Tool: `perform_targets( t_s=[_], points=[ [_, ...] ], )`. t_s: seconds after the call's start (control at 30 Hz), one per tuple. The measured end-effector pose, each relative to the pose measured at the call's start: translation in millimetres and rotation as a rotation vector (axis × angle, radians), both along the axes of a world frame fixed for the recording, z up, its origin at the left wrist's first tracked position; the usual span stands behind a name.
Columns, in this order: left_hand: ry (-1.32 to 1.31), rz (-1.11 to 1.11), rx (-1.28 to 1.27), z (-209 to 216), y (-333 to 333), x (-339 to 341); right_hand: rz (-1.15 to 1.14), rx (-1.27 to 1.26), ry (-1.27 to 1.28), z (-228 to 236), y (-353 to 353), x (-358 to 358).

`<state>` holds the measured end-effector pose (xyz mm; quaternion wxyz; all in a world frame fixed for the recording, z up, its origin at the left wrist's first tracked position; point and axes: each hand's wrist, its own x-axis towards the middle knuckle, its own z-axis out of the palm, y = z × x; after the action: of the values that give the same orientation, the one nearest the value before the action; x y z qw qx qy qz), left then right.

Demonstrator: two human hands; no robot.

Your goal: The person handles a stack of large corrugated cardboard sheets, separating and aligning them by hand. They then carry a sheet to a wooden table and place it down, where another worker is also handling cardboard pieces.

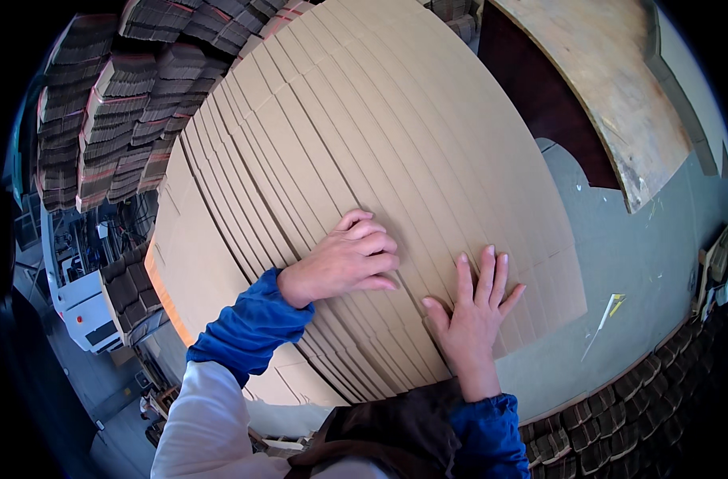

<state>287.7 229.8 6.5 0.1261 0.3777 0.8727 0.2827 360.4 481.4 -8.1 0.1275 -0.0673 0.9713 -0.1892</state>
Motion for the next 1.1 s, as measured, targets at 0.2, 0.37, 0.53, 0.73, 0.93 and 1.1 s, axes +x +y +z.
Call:
perform_targets(
  t_s=[0.2, 0.37, 0.53, 0.73, 0.93, 1.1],
  points=[
    [0.009, -0.004, 0.005, -2.9, -0.7, 1.7, -0.003, 0.011, -0.006, 1.0, -1.8, 1.4],
    [0.070, 0.007, -0.043, -4.7, -1.3, 4.6, -0.003, -0.062, -0.038, 12.5, -6.7, 0.9],
    [0.042, 0.021, -0.019, 1.3, 8.9, 2.1, 0.051, -0.067, -0.046, 4.1, -10.7, 12.2],
    [-0.049, -0.114, -0.022, 14.7, 23.7, 45.4, 0.050, -0.072, -0.043, 3.6, -13.5, 14.1],
    [0.110, -0.006, 0.024, 14.9, -10.3, -4.5, 0.053, -0.120, 0.110, 27.4, -18.0, 31.2],
    [0.380, 0.379, -0.265, 20.3, -148.4, -135.9, 0.023, -0.268, -0.198, 40.9, -21.1, 65.6]
  ],
)
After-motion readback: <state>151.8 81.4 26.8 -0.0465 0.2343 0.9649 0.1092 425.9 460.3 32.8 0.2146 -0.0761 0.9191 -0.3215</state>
